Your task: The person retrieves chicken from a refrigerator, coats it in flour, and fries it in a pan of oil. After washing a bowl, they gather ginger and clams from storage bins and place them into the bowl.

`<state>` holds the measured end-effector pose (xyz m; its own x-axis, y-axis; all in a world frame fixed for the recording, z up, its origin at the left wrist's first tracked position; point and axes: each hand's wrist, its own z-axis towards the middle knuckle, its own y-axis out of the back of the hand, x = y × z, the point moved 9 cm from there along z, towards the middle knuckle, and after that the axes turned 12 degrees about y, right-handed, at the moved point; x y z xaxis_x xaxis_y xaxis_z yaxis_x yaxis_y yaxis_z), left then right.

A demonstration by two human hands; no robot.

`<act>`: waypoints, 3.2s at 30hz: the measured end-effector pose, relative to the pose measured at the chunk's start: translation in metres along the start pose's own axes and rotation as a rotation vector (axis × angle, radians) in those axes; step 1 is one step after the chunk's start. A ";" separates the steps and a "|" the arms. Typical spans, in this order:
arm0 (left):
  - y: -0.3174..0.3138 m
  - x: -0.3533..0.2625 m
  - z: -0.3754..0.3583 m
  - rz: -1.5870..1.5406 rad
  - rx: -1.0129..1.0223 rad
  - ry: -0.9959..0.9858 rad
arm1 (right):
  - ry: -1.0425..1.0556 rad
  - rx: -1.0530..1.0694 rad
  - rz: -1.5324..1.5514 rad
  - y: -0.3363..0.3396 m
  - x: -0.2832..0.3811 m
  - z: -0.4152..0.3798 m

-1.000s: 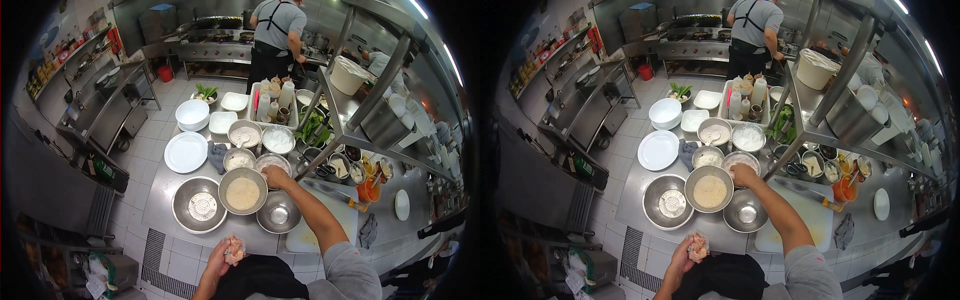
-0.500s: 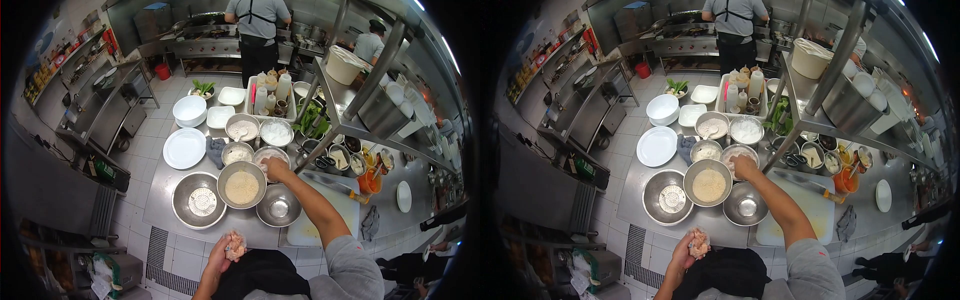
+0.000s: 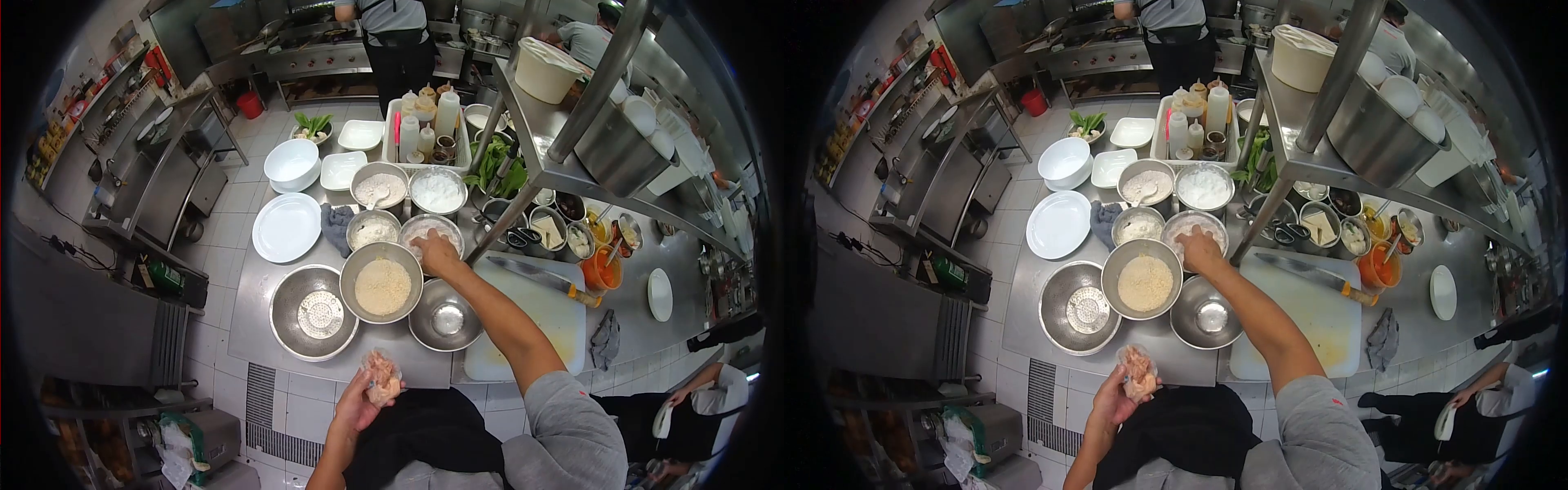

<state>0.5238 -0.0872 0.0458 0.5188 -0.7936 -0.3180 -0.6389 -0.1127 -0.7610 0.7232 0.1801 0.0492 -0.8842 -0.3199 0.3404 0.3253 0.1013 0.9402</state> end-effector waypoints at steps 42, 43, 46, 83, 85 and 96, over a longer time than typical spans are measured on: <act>-0.158 -0.174 0.145 0.859 -0.556 -0.980 | -0.119 -0.383 1.749 0.034 -0.004 -0.062; -0.165 -0.179 0.139 0.812 -0.564 -0.977 | -0.165 -0.420 1.760 0.030 -0.011 -0.059; -0.134 -0.188 0.174 0.629 -0.511 -0.721 | -0.271 -0.480 1.752 0.020 -0.025 -0.058; -0.177 -0.226 0.199 0.824 -0.306 -1.013 | 0.024 -0.330 -0.102 0.061 -0.005 -0.051; -0.175 -0.234 0.193 0.826 -0.452 -0.978 | 0.034 -0.301 -0.120 0.059 -0.003 -0.051; -0.166 -0.246 0.083 0.319 -0.088 -0.799 | 0.035 -0.086 -0.174 0.048 -0.004 -0.027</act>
<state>0.5495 0.1759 0.2033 0.5295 -0.1410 -0.8365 -0.8467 -0.0280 -0.5313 0.7517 0.1613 0.0928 -0.9178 -0.3584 0.1708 0.1975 -0.0388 0.9795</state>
